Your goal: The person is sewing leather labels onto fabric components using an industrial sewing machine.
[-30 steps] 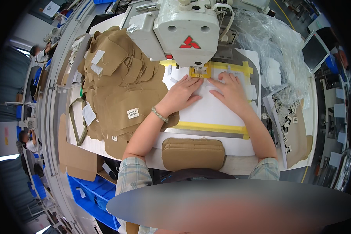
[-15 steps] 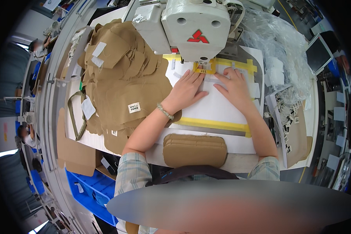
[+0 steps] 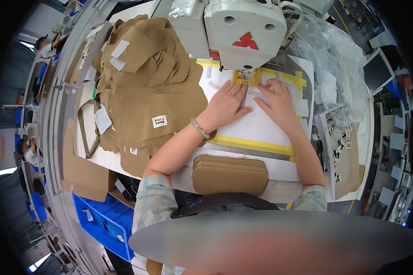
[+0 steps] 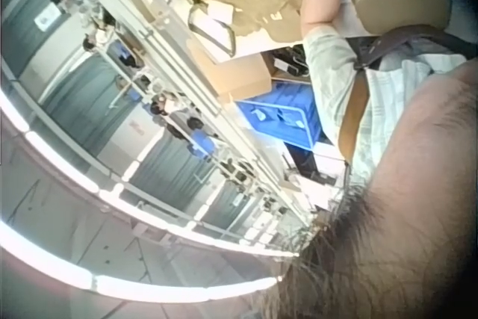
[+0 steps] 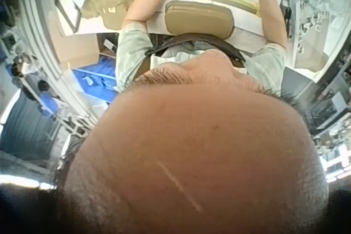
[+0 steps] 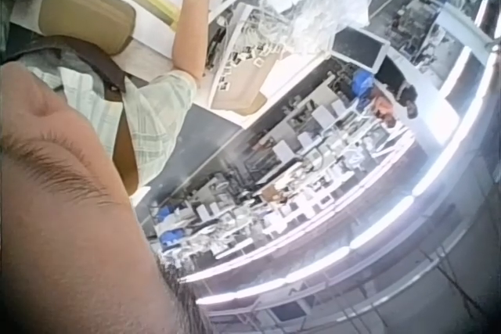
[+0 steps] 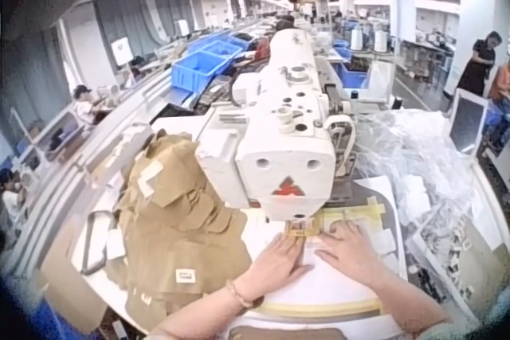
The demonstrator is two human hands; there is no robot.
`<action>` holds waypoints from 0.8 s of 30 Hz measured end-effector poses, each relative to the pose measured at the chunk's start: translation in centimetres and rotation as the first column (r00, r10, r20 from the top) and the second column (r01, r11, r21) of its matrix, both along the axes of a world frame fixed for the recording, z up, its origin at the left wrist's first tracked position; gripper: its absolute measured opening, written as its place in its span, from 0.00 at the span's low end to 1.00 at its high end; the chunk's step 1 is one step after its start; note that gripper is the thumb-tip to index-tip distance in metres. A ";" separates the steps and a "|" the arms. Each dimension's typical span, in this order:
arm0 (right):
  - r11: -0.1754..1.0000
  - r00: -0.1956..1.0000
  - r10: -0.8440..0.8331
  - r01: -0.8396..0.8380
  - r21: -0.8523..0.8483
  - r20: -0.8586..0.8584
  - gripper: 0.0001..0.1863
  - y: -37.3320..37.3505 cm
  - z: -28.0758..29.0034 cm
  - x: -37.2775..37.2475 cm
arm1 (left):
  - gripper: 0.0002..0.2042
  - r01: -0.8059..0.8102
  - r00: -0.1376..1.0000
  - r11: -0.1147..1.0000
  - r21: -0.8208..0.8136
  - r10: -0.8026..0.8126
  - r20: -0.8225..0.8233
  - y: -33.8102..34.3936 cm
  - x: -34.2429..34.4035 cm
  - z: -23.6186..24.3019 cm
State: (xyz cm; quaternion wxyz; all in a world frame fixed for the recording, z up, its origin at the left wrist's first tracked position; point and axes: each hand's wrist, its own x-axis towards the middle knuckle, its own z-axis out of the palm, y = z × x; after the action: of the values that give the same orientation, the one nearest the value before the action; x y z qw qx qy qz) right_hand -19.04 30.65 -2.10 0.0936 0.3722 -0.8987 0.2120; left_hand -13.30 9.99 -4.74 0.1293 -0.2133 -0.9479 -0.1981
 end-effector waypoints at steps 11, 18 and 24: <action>1.000 1.000 -0.013 0.012 0.013 0.025 0.19 0.0 0.0 0.0 | 0.35 -0.011 1.000 1.000 -0.013 0.011 0.000 0.0 0.2 0.1; 1.000 0.999 0.001 -0.002 0.010 0.054 0.19 -0.1 0.7 0.3 | 0.40 0.011 0.999 1.000 -0.014 -0.011 0.030 0.1 0.3 0.5; 1.000 0.999 0.023 -0.023 0.007 0.035 0.20 0.0 0.2 0.1 | 0.40 0.011 0.999 1.000 -0.018 -0.010 0.043 0.2 0.4 0.6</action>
State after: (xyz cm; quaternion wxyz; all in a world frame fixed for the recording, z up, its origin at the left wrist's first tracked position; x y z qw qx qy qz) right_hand -18.91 30.63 -1.91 0.0740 0.3791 -0.8966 0.2165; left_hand -12.89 10.16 -4.15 0.1062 -0.2151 -0.9511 -0.1947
